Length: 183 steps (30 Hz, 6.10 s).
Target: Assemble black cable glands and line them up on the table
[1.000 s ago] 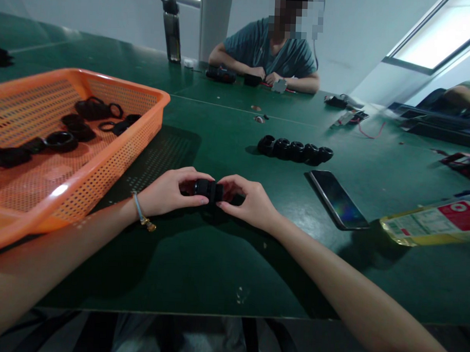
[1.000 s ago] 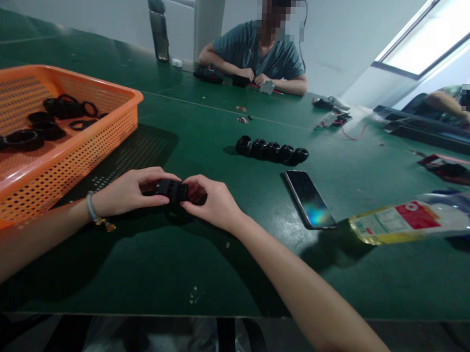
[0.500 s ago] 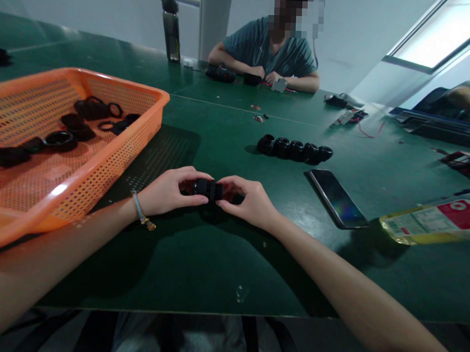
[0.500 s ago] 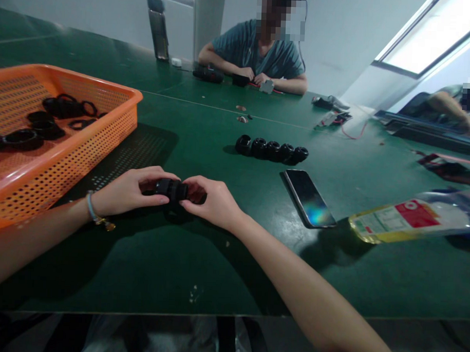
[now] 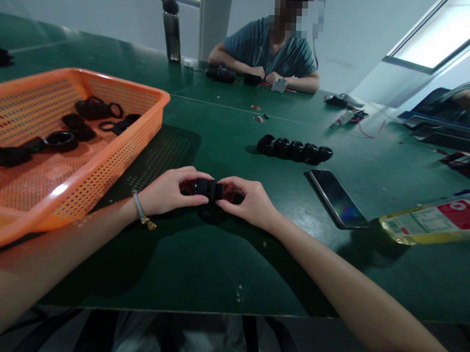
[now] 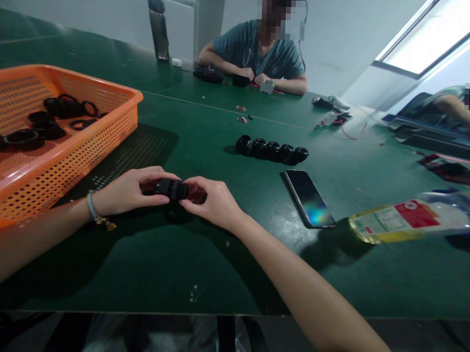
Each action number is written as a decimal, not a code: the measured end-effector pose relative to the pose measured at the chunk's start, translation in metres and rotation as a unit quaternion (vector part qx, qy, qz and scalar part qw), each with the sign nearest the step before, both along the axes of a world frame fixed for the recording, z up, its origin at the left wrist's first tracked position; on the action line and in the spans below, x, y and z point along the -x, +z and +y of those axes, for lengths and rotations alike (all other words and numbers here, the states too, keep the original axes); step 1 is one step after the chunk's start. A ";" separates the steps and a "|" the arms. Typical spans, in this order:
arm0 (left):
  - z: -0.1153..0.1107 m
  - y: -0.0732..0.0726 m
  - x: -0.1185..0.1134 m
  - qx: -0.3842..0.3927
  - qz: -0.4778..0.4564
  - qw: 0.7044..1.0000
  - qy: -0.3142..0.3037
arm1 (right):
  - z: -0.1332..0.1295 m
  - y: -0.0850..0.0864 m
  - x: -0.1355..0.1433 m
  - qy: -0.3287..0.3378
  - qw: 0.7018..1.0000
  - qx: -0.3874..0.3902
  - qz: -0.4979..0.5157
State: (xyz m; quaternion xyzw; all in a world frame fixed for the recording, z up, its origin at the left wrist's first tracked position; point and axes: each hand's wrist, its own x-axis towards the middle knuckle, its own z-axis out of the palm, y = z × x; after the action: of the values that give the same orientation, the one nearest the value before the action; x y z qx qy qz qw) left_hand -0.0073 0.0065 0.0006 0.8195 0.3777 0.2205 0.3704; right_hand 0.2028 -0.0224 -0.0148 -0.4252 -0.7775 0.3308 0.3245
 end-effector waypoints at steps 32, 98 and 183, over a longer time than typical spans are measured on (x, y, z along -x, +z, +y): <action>-0.001 0.000 0.000 -0.011 0.005 1.000 -0.002 | -0.001 0.004 -0.001 -0.007 0.999 -0.023 -0.027; 0.000 -0.001 0.000 -0.024 0.008 1.000 -0.004 | -0.001 0.009 0.000 0.001 0.998 0.002 -0.063; 0.000 -0.002 0.000 -0.005 -0.008 1.000 0.004 | -0.001 0.004 0.002 -0.011 0.999 -0.010 -0.028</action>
State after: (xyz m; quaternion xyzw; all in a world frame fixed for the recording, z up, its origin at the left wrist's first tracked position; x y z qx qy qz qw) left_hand -0.0078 0.0065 -0.0017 0.8180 0.3764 0.2306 0.3688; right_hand 0.2006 -0.0237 -0.0106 -0.4395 -0.7850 0.3076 0.3100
